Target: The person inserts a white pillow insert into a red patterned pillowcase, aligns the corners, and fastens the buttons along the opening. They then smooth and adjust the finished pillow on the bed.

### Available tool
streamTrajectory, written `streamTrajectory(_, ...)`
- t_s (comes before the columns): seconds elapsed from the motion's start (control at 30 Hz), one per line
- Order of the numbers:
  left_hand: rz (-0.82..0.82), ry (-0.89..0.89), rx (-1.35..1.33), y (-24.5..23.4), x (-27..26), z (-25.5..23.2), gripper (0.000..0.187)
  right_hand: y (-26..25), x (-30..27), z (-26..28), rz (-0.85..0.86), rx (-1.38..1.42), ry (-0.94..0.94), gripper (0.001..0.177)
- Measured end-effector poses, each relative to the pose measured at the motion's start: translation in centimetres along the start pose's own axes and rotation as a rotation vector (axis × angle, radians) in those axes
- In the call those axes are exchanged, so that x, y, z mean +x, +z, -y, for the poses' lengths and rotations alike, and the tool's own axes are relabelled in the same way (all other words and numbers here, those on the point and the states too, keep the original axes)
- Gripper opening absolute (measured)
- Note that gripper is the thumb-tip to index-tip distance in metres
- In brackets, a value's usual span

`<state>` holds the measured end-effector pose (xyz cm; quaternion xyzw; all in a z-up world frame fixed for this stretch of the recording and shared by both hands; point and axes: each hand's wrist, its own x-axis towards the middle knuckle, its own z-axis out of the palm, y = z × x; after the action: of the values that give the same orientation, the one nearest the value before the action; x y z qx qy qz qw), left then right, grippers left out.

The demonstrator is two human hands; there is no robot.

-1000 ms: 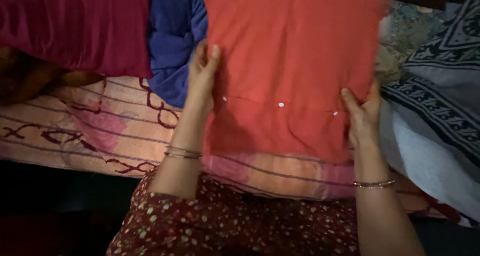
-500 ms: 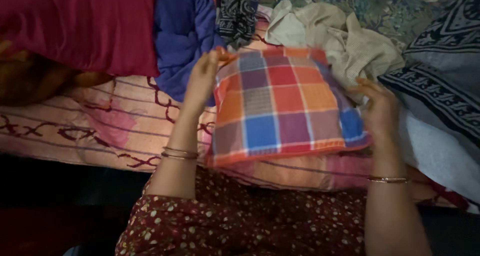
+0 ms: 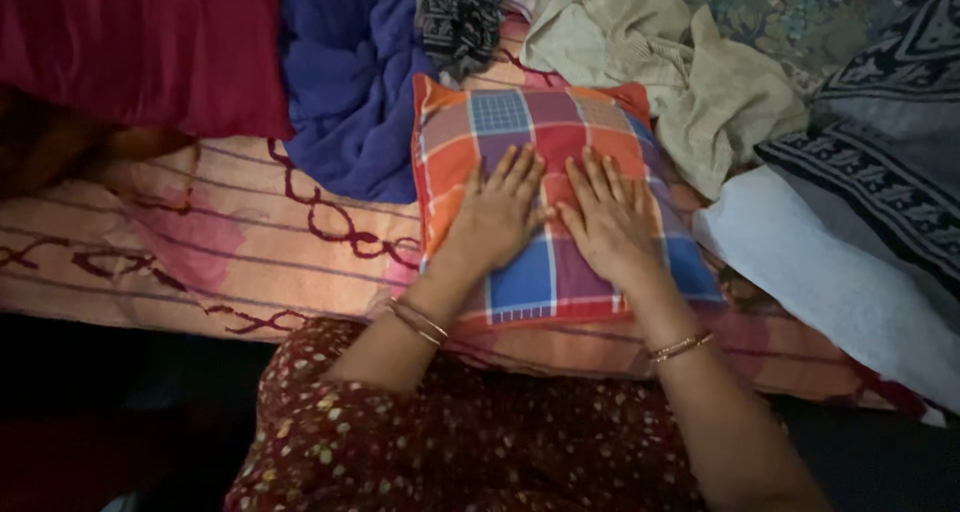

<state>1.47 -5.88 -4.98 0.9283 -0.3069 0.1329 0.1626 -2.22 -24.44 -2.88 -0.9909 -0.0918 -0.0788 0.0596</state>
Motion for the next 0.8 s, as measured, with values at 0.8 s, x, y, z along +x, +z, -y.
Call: streamTrajectory(0.8,-0.042,0.069,0.093,2.7,0.3,-0.7,0.069,1.0,-0.6,-0.6,-0.141,0.075,-0.105,0.056)
